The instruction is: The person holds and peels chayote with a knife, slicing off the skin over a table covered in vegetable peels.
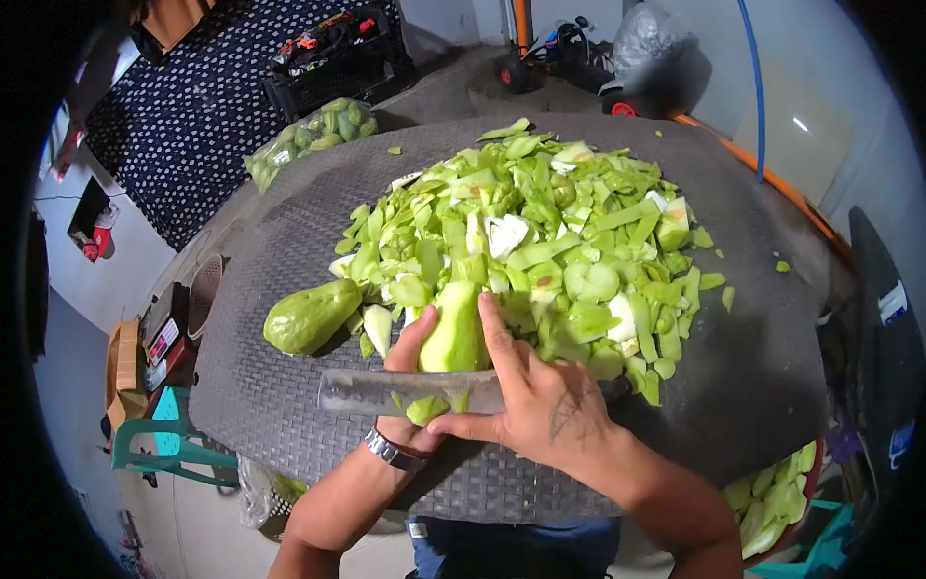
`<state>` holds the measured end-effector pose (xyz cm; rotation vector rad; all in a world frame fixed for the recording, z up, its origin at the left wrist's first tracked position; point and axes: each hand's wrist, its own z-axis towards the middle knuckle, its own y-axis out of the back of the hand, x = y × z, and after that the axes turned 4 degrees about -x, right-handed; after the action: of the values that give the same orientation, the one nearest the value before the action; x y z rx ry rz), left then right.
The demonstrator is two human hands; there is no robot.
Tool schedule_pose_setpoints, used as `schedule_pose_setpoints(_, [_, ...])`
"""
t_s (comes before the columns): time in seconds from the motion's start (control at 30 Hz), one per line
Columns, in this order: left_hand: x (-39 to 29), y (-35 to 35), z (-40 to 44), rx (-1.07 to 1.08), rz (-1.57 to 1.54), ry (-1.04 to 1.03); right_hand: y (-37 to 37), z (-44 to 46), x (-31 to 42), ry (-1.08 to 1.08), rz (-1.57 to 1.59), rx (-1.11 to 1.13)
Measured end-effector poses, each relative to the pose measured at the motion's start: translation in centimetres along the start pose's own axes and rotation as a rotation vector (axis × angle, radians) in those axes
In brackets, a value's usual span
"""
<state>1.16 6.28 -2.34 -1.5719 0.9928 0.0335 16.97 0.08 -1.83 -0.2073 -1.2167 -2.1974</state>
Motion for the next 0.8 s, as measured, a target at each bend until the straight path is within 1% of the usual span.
schedule_pose_setpoints(0.1, [0.0,1.1,0.2,-0.030,0.098,-0.013,0.2,0.2,0.0,-0.040,0.037,0.083])
schedule_pose_setpoints(0.2, [0.1,1.4,0.1,-0.024,0.150,-0.016,0.4,0.2,-0.5,-0.013,0.009,0.026])
schedule_pose_setpoints(0.3, [0.3,1.7,0.1,-0.021,0.114,0.000,0.3,0.3,-1.4,0.081,-0.112,-0.088])
schedule_pose_setpoints(0.4, [0.4,1.4,0.1,-0.093,0.084,-0.015,1.4,0.5,-2.1,-0.054,-0.150,-0.020])
schedule_pose_setpoints(0.47, [0.3,2.5,0.1,-0.143,0.019,-0.030,2.0,0.5,-3.8,-0.153,-0.186,-0.052])
schedule_pose_setpoints(0.5, [-0.5,2.3,0.0,-0.087,0.078,0.015,2.5,0.6,-5.1,-0.213,-0.229,-0.069])
schedule_pose_setpoints(0.53, [-0.7,1.8,-0.2,-0.092,0.076,0.004,2.9,0.7,-5.9,-0.276,-0.269,-0.082])
schedule_pose_setpoints(0.6, [-1.0,1.0,-0.4,-0.094,0.070,-0.020,5.1,1.7,-5.8,-0.582,-0.094,-0.012])
schedule_pose_setpoints(0.63, [-1.2,0.9,-0.3,-0.046,-0.022,-0.012,6.0,2.0,-5.5,-0.732,-0.002,0.029])
schedule_pose_setpoints(0.73, [-1.0,1.2,0.2,-0.043,-0.060,-0.033,6.4,2.0,-5.6,-0.732,0.026,-0.011])
schedule_pose_setpoints(0.8, [-1.0,1.3,0.6,-0.058,-0.010,-0.048,5.4,1.9,-4.5,-0.597,0.108,-0.029])
